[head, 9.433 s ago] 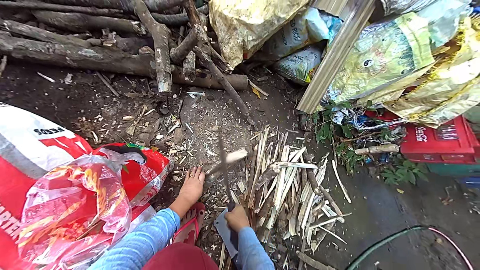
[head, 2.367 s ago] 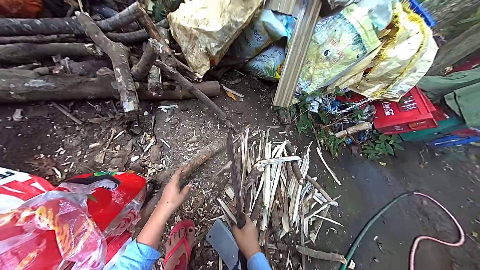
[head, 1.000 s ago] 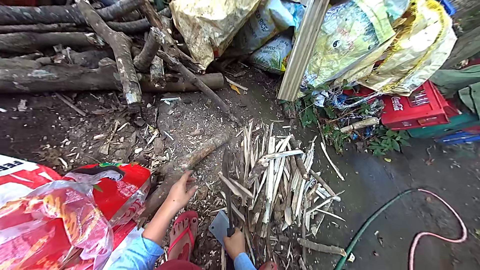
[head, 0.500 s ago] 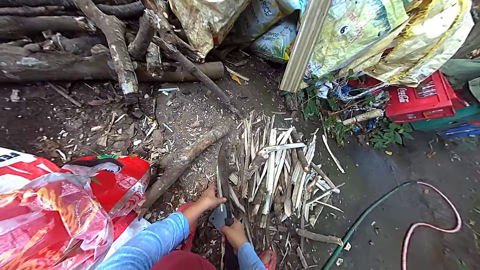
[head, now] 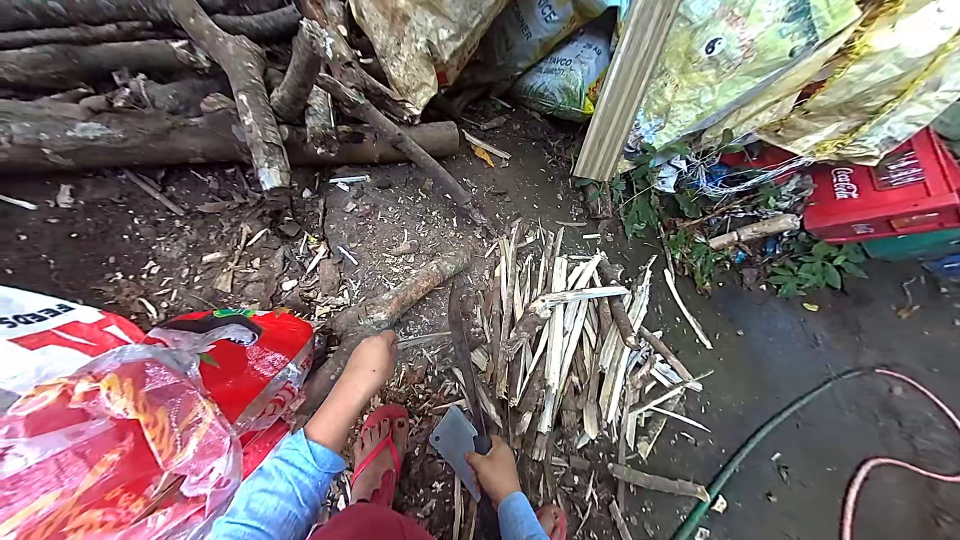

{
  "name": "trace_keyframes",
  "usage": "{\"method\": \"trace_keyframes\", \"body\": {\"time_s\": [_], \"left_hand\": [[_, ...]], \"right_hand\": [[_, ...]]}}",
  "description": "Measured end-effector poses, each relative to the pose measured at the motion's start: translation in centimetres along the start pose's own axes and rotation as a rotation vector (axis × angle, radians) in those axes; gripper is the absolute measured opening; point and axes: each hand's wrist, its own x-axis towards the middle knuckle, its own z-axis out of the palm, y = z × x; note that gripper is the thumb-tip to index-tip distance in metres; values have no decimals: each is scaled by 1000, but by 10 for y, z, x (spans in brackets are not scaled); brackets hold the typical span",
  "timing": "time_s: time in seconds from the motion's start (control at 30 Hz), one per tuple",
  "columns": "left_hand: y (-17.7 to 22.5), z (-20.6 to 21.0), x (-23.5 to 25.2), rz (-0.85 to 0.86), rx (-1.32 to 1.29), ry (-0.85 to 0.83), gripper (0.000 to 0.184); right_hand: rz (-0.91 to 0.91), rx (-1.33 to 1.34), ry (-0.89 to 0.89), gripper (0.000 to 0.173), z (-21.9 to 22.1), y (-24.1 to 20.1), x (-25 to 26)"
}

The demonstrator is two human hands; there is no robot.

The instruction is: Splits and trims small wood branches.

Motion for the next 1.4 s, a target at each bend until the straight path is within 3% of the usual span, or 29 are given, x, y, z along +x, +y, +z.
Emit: {"method": "trace_keyframes", "body": {"time_s": [0.2, 0.3, 0.4, 0.57, 0.77, 0.83, 0.97, 1.13, 1.27, 1.4], "left_hand": [[22, -6, 3, -4, 104, 40, 32], [18, -8, 1, -17, 70, 98, 33], [3, -13, 2, -36, 35, 152, 31], [7, -37, -14, 52, 102, 325, 30], [16, -21, 28, 292, 126, 166, 33], [19, -10, 37, 364, -16, 209, 34], [29, 8, 54, 396, -256, 286, 57], [33, 24, 73, 454, -314, 244, 39], [36, 28, 79, 474, -262, 170, 36], [41, 29, 80, 480, -235, 146, 35]], "right_hand": [[29, -353, 69, 49, -9, -13, -17], [-10, -137, -10, 46, -15, 3, -10], [13, 267, -140, 28, -16, 13, -11], [15, 237, -69, 31, -13, 13, -9], [13, 197, -54, 32, -7, 2, -14], [-15, 219, -42, 30, -4, 6, -18], [-48, 256, -10, 28, -7, 0, -37], [-125, 258, 82, 33, -17, -16, -57], [-260, 184, 177, 42, -31, -30, -71], [-406, 32, 253, 40, -43, -45, -85]]}}
